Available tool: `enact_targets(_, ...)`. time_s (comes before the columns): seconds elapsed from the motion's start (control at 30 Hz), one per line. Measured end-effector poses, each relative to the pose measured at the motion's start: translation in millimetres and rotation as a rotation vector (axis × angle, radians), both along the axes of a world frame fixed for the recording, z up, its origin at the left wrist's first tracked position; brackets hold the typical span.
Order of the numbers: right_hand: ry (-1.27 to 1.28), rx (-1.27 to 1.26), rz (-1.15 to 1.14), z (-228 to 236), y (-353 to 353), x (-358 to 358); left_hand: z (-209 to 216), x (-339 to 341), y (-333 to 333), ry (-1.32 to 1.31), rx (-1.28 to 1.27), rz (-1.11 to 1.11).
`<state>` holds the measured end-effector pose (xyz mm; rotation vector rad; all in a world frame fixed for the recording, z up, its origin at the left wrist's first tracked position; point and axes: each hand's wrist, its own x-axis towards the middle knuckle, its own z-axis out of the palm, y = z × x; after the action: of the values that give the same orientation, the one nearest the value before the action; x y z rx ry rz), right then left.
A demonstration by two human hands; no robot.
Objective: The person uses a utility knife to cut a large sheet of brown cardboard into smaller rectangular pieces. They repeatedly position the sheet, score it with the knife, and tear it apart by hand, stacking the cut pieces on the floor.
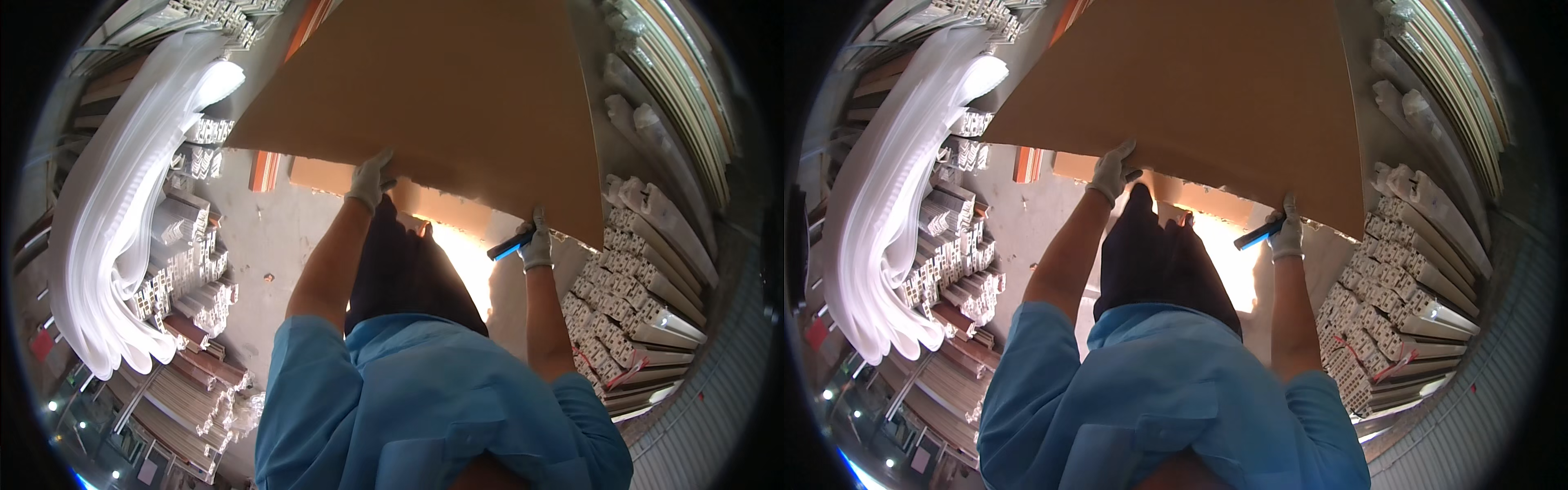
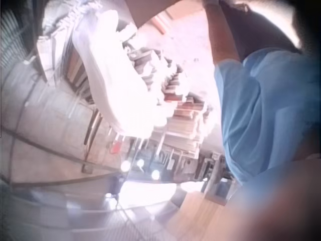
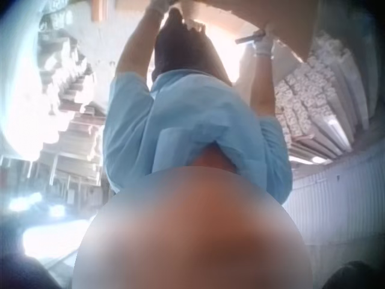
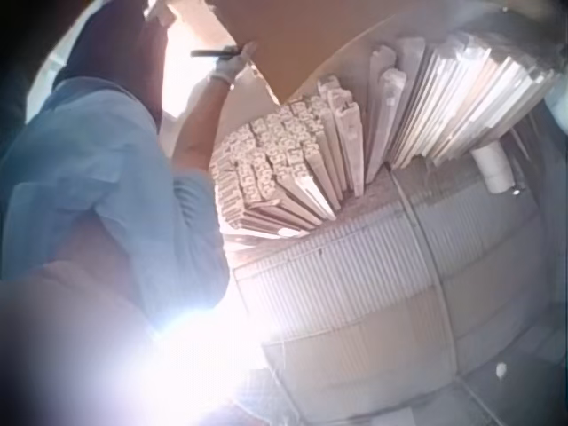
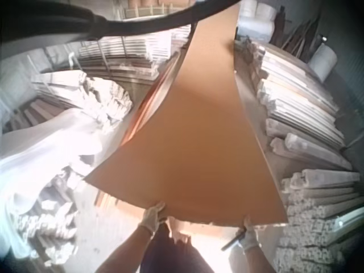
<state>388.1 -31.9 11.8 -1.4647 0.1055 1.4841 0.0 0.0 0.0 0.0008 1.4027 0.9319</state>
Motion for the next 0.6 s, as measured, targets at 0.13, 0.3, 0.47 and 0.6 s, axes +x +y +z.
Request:
enact_targets(0.13,0.077,-0.064,0.037,-48,-47,-26,-35,-20,-44,0.039,-0.067,0.094)
enact_targets(0.3,0.039,-0.173,-0.015,-131,-72,-24,-128,-43,-71,-0.018,-0.144,0.536)
enact_targets(0.47,0.018,-0.25,-0.044,-258,-95,-29,-255,-79,-95,0.11,-0.247,0.39)
enact_targets(0.6,0.004,-0.406,-0.31,-378,-109,-45,-357,-88,-114,0.175,-0.283,0.31)
